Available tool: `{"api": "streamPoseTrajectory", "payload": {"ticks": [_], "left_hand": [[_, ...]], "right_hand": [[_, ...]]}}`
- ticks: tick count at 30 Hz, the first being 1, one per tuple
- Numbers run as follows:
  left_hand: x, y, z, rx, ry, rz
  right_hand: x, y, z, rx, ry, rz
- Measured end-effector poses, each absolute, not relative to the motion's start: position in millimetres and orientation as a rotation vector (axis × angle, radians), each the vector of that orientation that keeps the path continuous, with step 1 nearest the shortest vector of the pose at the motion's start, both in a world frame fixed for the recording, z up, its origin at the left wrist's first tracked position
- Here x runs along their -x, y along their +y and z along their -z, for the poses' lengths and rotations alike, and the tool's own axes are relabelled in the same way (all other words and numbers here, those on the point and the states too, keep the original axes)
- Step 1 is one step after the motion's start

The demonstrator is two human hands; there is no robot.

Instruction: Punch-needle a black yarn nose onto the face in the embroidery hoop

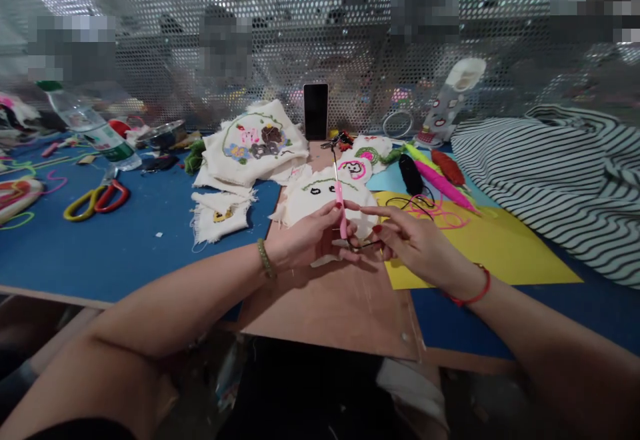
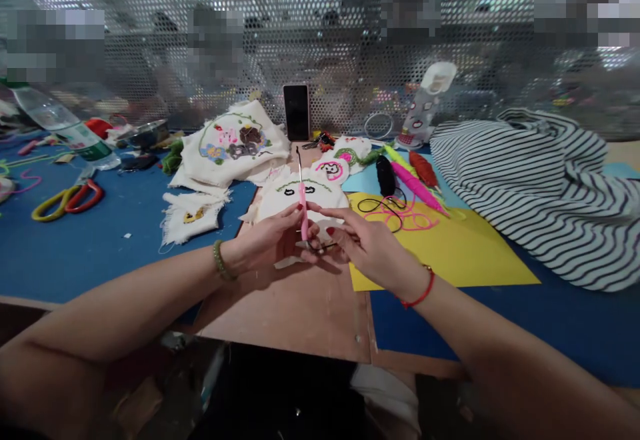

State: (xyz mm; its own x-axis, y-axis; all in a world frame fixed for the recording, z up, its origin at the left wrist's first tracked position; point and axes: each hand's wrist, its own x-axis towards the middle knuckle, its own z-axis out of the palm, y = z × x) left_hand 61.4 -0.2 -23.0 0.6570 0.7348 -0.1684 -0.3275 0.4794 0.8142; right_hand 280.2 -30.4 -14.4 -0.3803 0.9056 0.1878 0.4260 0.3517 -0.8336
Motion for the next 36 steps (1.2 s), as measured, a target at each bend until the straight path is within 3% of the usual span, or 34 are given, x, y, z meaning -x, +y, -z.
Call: {"api": "streamPoseTrajectory", "payload": {"ticks": [4,13,23,36], "left_hand": [[-63.7,-8.8,14.8,-0.905,0.596,-0.62],[-66.3,-19.6,12.0,-1.214,0.737,-0.361],[-68.0,-18.3,14.8,-1.241,0.737,-0.389],[-67.3,-27.7,15.6,-1.079,0.641,-0.395]], "right_hand": [[-294.3,-9.0,15.2,1.131,-1.757,-0.734],[-309.6,15.7,7.8,0.945,-1.303,-1.232],[-309.7,16.5,7.1,0.913,-1.182,-1.424],[-309.3,17.8,7.7,0.913,-1.107,-1.431]]}}
